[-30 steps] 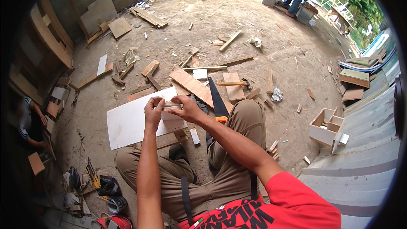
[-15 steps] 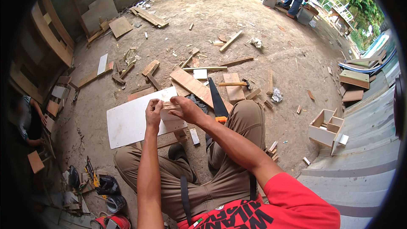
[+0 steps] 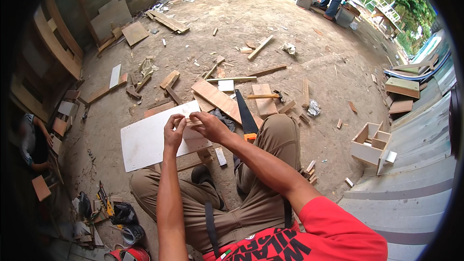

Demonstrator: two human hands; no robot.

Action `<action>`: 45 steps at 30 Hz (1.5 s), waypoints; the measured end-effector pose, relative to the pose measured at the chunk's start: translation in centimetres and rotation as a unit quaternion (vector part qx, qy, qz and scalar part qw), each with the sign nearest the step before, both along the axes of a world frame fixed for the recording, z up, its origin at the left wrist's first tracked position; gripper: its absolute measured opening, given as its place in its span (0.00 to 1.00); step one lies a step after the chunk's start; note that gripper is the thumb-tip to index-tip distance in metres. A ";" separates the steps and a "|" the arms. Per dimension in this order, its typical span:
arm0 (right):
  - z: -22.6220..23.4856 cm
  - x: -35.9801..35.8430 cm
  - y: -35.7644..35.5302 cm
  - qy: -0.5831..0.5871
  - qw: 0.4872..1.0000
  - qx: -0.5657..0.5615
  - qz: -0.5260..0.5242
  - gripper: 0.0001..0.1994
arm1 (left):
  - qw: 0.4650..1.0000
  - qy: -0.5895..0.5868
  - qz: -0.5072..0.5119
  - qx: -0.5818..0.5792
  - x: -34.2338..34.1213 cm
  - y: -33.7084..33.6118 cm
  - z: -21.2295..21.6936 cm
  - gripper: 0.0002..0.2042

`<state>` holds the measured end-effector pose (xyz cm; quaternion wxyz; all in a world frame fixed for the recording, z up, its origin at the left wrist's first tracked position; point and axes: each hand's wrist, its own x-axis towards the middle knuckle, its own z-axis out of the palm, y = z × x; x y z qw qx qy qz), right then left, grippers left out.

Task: The person sits on the ground and assembles small wooden boxes by cutting white panels with a hand saw, fitting wooden pieces together, and hammering nails to secure the joints. The person handles multiple small panels and wooden strips, repeatedly aligning and fastening them.

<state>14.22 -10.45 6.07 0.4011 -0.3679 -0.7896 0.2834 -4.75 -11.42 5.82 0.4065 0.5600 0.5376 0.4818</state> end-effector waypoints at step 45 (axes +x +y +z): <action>3.4 -1.3 -1.5 0.207 0.911 -0.312 0.174 0.41 | 0.957 -0.272 0.026 -0.098 3.6 -0.8 1.5 0.37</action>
